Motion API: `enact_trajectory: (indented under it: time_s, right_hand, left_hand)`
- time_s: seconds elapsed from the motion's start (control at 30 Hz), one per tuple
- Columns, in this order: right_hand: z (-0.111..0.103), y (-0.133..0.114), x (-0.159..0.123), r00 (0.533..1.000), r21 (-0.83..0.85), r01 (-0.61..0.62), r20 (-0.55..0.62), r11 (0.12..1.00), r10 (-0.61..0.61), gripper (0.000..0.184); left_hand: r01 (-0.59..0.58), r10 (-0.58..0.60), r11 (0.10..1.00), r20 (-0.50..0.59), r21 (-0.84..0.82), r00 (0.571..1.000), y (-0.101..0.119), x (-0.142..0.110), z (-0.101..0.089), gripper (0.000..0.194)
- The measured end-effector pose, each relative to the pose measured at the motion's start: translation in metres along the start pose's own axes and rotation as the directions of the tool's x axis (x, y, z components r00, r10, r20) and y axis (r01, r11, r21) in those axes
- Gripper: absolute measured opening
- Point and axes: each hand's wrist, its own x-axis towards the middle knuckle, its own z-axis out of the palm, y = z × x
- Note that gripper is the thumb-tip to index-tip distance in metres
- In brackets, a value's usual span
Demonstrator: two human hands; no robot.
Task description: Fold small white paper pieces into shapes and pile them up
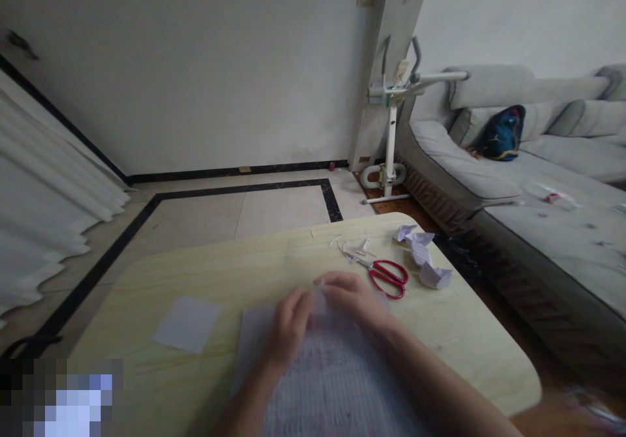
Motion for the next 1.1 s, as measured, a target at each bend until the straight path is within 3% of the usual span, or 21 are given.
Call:
enact_trajectory:
  time_s: [0.2,0.53,0.9,1.1]
  right_hand:
    - [0.003,-0.005,0.0,0.997,-0.029,0.079,-0.008,0.996,-0.08,0.018]
    - [0.002,0.0,0.005,0.992,-0.078,0.053,-0.113,0.996,-0.062,0.022]
    - [0.004,-0.002,0.004,0.992,-0.137,0.06,-0.102,0.989,-0.075,0.017]
    - [0.002,-0.004,0.001,0.997,-0.043,0.077,0.035,0.996,-0.075,0.022]
  left_hand:
    - [-0.058,0.06,0.996,-0.027,0.069,0.998,0.0,0.002,0.0,0.032]
    - [-0.194,0.196,0.967,0.0,0.165,0.981,0.006,0.003,-0.002,0.026]
    - [-0.045,0.045,0.999,0.021,0.011,0.999,0.002,0.007,-0.005,0.026]
    - [0.041,-0.043,0.998,-0.034,-0.048,0.998,0.009,0.01,-0.01,0.03]
